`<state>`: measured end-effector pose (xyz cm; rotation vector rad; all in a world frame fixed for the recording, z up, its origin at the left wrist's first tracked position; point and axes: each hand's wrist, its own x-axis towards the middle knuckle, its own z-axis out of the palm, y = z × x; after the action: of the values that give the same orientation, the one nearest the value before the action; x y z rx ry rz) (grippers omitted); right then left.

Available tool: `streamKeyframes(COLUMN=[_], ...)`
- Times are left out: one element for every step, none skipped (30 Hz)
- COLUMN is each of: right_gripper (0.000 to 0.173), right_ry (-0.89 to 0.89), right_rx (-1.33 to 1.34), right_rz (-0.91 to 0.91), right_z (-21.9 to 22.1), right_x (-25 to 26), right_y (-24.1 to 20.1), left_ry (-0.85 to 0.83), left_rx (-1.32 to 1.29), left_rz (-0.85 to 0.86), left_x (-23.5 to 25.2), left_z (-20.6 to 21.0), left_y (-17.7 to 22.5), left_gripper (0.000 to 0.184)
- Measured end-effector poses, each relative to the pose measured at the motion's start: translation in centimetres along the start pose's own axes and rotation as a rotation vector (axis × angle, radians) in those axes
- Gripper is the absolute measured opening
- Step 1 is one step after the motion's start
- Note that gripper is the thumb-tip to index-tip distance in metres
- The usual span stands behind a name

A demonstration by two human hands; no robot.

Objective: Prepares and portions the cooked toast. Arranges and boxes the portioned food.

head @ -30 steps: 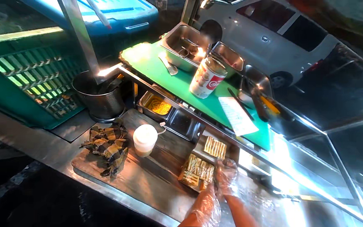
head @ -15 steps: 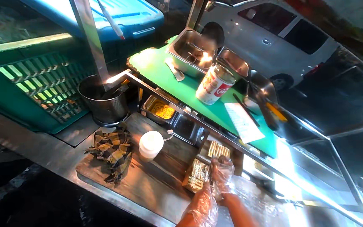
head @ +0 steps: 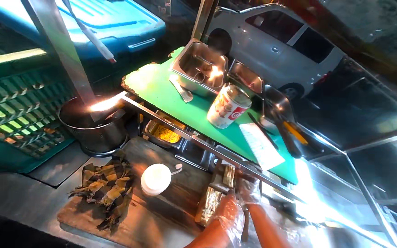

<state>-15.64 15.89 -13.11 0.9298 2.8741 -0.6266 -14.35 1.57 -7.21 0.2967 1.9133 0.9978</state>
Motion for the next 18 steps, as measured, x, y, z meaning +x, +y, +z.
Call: streamKeyframes(right_gripper=[0.044, 0.045, 0.047, 0.048, 0.048, 0.048, 0.046, 0.046, 0.048, 0.048, 0.047, 0.047, 0.047, 0.048, 0.049, 0.049, 0.049, 0.047], right_ry=[-0.063, -0.150, -0.238, -0.259, -0.218, -0.162, -0.049, -0.054, -0.145, -0.211, -0.259, -0.308, -0.327, -0.299, -0.251, -0.235, -0.317, -0.405], right_rx=[-0.062, -0.126, -0.220, -0.263, -0.233, -0.212, -0.144, -0.168, -0.235, -0.264, -0.307, -0.351, -0.357, -0.352, -0.376, -0.389, -0.381, -0.377], right_rz=[0.066, 0.146, 0.191, 0.179, 0.133, 0.048, -0.013, -0.015, 0.041, 0.119, 0.163, 0.185, 0.173, 0.127, 0.074, 0.071, 0.150, 0.252], right_z=[-0.2, -0.8, -1.2, -1.0, -0.6, -0.1, 0.4, 0.3, -0.1, -0.5, -0.9, -1.2, -1.4, -1.3, -1.2, -1.2, -1.9, -2.6], right_x=[0.4, 0.7, 1.0, 1.1, 0.7, 0.0, -0.4, -0.4, -0.1, 0.5, 1.0, 1.1, 0.6, -0.1, -0.7, -0.8, -0.7, -0.3], right_y=[0.1, -0.1, -0.2, 0.0, 0.3, 0.3, 0.1, -0.2, -0.2, -0.1, -0.2, -0.3, -0.5, -0.5, -0.5, -0.1, 0.2, 0.4], left_ry=[-0.015, -0.039, -0.063, -0.078, -0.080, -0.074, -0.060, -0.055, -0.067, -0.087, -0.101, -0.109, -0.116, -0.117, -0.112, -0.111, -0.119, -0.134], left_rx=[0.012, 0.027, 0.038, 0.047, 0.048, 0.046, 0.044, 0.052, 0.066, 0.078, 0.087, 0.085, 0.082, 0.075, 0.064, 0.057, 0.054, 0.067], left_rz=[-0.007, -0.015, -0.022, -0.025, -0.023, -0.016, -0.004, -0.001, -0.006, -0.007, -0.005, 0.001, 0.009, 0.017, 0.029, 0.040, 0.049, 0.056], left_x=[0.2, 0.3, 0.4, 0.4, 0.5, 0.5, 0.5, 0.5, 0.6, 0.7, 0.8, 0.9, 0.9, 0.9, 0.9, 1.0, 1.1, 1.4], left_z=[-0.1, -0.2, -0.4, -0.5, -0.7, -0.9, -1.0, -1.1, -1.1, -1.1, -1.1, -1.2, -1.4, -1.5, -1.4, -1.2, -1.0, -0.6], left_y=[0.0, 0.1, 0.3, 0.3, 0.2, 0.1, 0.0, 0.0, 0.2, 0.4, 0.5, 0.6, 0.6, 0.6, 0.5, 0.6, 0.8, 1.0], left_gripper=[0.052, 0.052, 0.052, 0.053, 0.053, 0.052, 0.051, 0.051, 0.052, 0.052, 0.052, 0.052, 0.051, 0.050, 0.048, 0.048, 0.049, 0.050])
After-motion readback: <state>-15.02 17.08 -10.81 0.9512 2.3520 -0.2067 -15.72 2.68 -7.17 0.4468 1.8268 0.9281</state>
